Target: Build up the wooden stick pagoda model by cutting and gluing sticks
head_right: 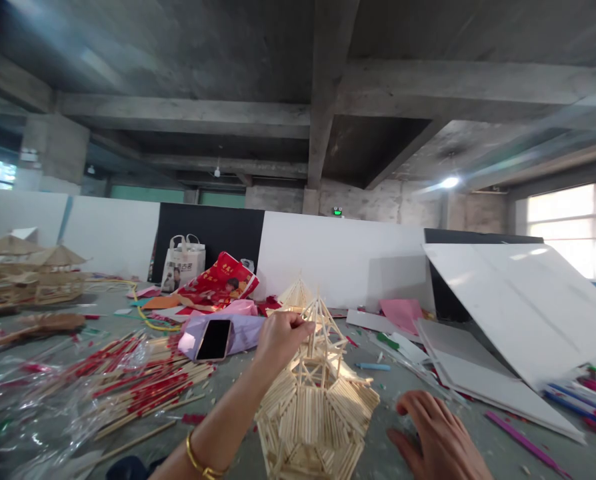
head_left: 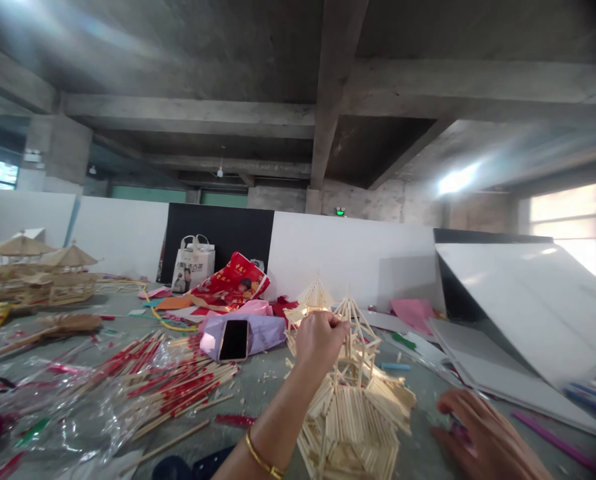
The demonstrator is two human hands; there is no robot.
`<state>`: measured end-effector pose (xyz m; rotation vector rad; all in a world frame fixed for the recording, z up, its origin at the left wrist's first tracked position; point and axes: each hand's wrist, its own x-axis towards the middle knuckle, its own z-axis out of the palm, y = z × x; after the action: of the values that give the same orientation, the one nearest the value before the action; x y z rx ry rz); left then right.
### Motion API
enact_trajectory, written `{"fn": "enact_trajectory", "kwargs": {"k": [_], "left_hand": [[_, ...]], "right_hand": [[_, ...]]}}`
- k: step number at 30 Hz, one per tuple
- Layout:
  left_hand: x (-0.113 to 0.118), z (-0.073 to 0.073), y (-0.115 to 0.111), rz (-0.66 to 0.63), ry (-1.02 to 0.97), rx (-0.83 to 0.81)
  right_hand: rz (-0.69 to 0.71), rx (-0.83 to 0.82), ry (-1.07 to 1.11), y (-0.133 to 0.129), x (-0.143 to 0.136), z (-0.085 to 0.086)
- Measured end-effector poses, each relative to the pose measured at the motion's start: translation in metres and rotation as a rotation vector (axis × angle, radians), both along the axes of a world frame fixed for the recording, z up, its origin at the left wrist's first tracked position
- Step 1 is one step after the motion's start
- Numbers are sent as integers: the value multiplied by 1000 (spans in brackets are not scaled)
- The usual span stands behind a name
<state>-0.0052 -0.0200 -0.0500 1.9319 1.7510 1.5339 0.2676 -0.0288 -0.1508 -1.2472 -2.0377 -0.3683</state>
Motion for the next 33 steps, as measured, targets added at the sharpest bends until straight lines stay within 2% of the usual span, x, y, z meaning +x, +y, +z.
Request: {"fn": "enact_trajectory", "kwargs": {"k": [7, 16, 20, 28, 31, 33], "left_hand": [[2, 0, -1, 23, 5, -8], [2, 0, 1, 22, -17, -21], [1, -1, 1, 9, -25, -17], [2, -1, 0, 6, -21, -2], [1, -2, 1, 18, -14, -6], [1, -2, 2, 29, -14, -14]], "right_hand": [[-15, -56, 0, -2, 3, -2], [-42, 1, -60, -3, -1, -3], [23, 97, -109, -11, -25, 12], [171, 157, -135, -32, -101, 65], [169, 182, -135, -34, -108, 71], [160, 222, -127, -33, -101, 70]]}}
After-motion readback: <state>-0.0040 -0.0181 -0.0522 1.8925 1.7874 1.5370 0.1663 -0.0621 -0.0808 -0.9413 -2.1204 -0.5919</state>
